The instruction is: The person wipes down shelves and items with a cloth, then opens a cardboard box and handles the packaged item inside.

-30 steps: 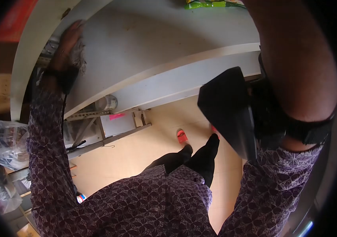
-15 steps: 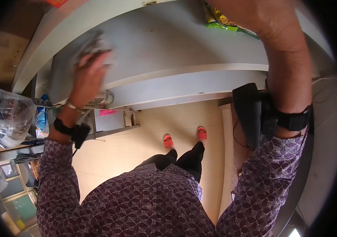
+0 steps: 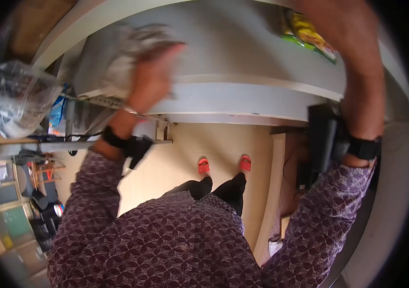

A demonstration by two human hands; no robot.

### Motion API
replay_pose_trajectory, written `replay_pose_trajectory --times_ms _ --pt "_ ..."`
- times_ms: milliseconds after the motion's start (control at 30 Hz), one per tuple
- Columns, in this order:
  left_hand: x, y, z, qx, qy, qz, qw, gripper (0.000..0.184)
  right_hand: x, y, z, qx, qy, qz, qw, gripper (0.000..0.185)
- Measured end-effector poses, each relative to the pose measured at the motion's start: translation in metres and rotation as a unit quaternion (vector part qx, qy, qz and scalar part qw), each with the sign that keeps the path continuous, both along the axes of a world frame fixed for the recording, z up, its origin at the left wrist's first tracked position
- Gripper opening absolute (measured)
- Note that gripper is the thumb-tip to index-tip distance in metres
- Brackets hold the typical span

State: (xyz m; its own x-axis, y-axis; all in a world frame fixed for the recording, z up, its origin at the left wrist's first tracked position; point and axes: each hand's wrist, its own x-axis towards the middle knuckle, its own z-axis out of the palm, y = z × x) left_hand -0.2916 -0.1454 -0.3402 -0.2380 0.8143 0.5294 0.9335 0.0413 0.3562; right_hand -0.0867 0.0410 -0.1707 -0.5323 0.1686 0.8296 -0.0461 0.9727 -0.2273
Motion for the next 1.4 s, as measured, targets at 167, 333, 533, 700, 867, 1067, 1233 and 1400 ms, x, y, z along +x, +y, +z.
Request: replay_pose_trajectory --times_ms 167,333,533,700,867,1067,1233,1400 --pt "0.044 -0.007 -0.016 0.045 0.198 -0.006 0.979 0.045 0.015 0.032 -0.007 -0.038 -0.068 -0.029 0.997 0.026" --pt "-0.030 -0.084 -0.023 -0.035 0.230 0.104 0.967 0.056 0.024 0.060 -0.004 0.044 -0.145 -0.132 0.980 0.034" --pt "-0.108 -0.185 -0.021 -0.114 0.231 0.306 0.916 0.061 0.027 0.054 -0.007 0.073 -0.146 -0.140 0.977 0.036" --pt "-0.105 -0.176 -0.069 0.064 0.149 0.388 0.907 0.056 0.019 0.027 -0.003 -0.009 -0.118 -0.040 0.992 0.029" --pt "-0.041 -0.091 -0.087 0.189 0.063 0.433 0.879 0.045 0.019 0.032 0.001 -0.001 -0.120 -0.035 0.992 0.027" --pt "0.078 -0.010 -0.096 0.093 0.042 0.177 0.979 0.044 -0.004 -0.019 -0.012 0.022 -0.031 -0.052 0.998 0.020" --pt "0.157 0.082 -0.062 0.096 -0.011 -0.072 0.993 0.049 0.005 -0.025 0.004 -0.079 -0.077 0.087 0.990 0.017" --pt "0.143 0.090 -0.046 0.147 0.005 -0.074 0.986 0.033 0.005 -0.018 -0.005 -0.092 -0.054 0.094 0.990 0.016"
